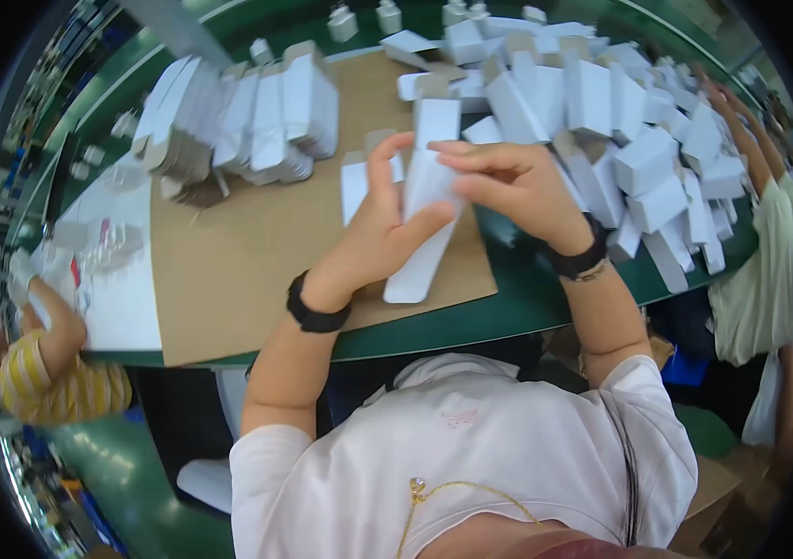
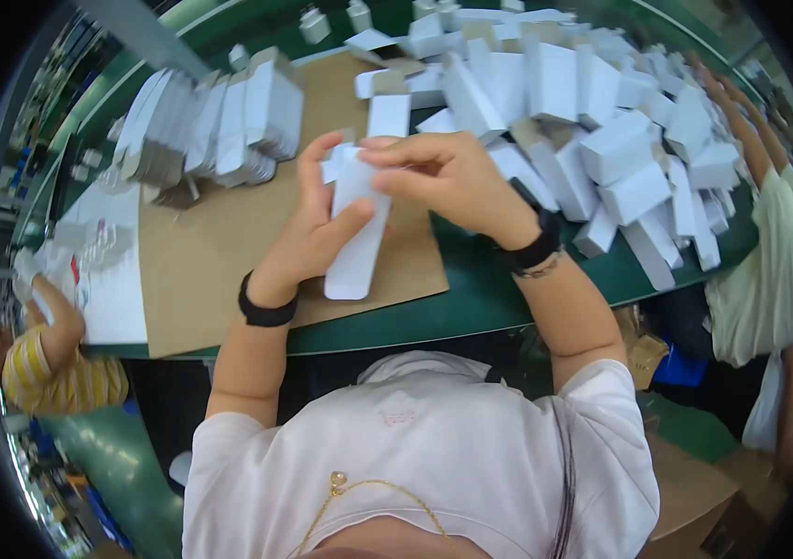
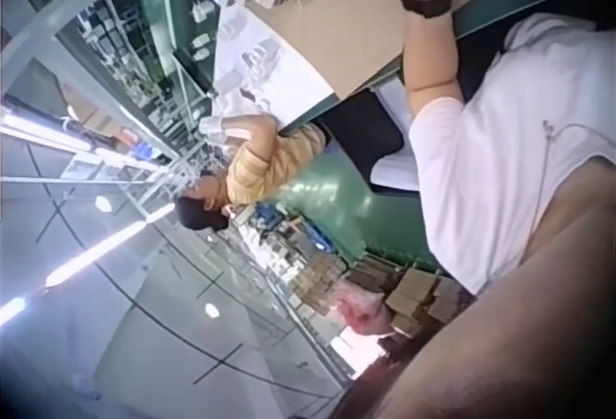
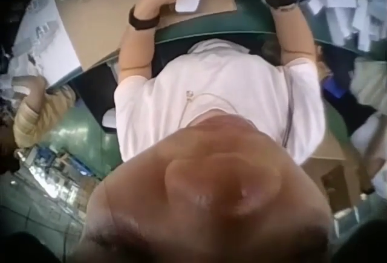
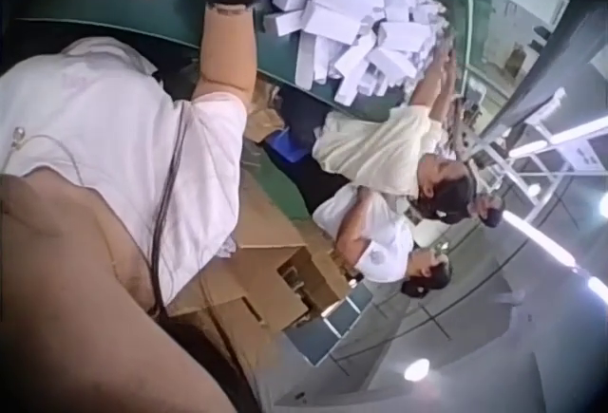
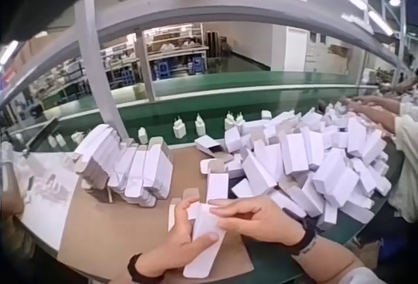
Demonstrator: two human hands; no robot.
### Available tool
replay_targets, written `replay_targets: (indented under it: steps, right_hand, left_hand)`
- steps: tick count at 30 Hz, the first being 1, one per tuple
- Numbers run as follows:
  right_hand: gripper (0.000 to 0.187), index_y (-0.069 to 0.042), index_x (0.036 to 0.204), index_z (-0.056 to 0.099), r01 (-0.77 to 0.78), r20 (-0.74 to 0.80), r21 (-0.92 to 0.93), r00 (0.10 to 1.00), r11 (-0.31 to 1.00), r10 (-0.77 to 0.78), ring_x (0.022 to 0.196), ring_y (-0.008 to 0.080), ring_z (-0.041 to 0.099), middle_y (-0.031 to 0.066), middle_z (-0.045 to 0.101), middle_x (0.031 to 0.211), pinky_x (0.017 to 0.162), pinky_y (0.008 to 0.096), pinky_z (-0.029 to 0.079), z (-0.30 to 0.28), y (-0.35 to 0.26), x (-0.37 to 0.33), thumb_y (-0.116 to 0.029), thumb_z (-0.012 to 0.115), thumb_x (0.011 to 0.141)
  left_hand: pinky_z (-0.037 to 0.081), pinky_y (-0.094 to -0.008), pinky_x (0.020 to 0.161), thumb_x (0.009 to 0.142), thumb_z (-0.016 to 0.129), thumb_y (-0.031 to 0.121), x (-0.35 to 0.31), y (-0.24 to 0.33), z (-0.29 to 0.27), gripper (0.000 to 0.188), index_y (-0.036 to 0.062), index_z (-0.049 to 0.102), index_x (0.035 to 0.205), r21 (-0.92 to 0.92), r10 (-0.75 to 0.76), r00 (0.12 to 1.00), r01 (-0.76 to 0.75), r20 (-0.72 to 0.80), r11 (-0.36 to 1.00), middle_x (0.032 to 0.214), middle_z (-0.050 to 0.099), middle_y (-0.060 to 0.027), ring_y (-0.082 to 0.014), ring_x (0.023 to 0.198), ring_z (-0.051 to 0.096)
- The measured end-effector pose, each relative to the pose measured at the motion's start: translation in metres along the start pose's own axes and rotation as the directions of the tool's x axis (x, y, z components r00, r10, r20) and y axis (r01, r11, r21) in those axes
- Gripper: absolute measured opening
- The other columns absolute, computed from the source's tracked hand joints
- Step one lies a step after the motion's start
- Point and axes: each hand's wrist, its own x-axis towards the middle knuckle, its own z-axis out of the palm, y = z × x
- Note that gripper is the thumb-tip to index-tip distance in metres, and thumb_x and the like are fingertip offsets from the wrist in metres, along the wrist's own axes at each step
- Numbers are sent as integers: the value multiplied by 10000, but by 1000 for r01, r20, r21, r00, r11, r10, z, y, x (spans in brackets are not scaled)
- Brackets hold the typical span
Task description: The person folds white boxes by hand and places them into a pile before gathering a stack of flat boxes, wrapping a plastic band around them, and tossing the bundle into a cardboard box.
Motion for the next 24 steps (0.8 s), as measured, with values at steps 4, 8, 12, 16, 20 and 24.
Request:
replay_targets:
  steps: [4,8,12,16,20,24]
  right_hand:
    - [314,5,1088,605,152,-395,-391,863,908,-315,964,129,556,100,615,1071,826,244,454,-21,-26,-7,18,650,778]
    - [407,-33,1120,586,-106,-79,-993,296,49,-952,965,213,587,120,597,1106,817,294,475,-91,-42,-10,45,642,725]
    - [398,-51,1084,610,-348,-85,-930,519,-119,-850,988,276,585,123,612,1074,832,324,475,-121,-22,-17,58,612,701]
    - [287,-77,1006,655,-19,-210,-972,524,235,-825,932,240,602,101,645,989,786,307,479,-85,-14,-9,-4,623,730]
    - [274,-67,1027,644,138,-239,-854,753,501,-613,770,186,624,106,654,932,643,265,487,-35,-6,-1,-62,646,753]
    - [263,-66,1041,640,214,-75,-761,908,612,-411,675,176,624,121,660,870,586,248,485,-17,10,5,-103,643,780]
  left_hand:
    - [431,-378,787,817,644,331,-3,-14,-27,691,27,263,1308,532,297,943,-176,-150,828,1005,556,-190,-285,887,551]
    - [401,-414,832,708,723,347,-8,-8,-27,703,-3,406,1229,899,138,920,313,-367,306,945,581,-232,-385,902,524]
    - [418,-412,809,636,776,289,-1,-11,-24,739,-3,418,1213,869,-23,937,331,-347,367,934,585,-240,-389,906,529]
    - [435,-427,797,602,794,217,0,-15,-28,770,4,394,1224,813,-58,928,352,-369,463,940,585,-251,-400,914,535]
    - [449,-432,811,572,799,152,1,-13,-30,825,-17,342,1239,637,-150,874,444,-462,630,1002,568,-272,-409,960,540]
    - [464,-408,805,551,803,137,-6,-26,-38,841,-55,335,1223,844,96,916,313,-389,436,1030,558,-286,-386,974,556]
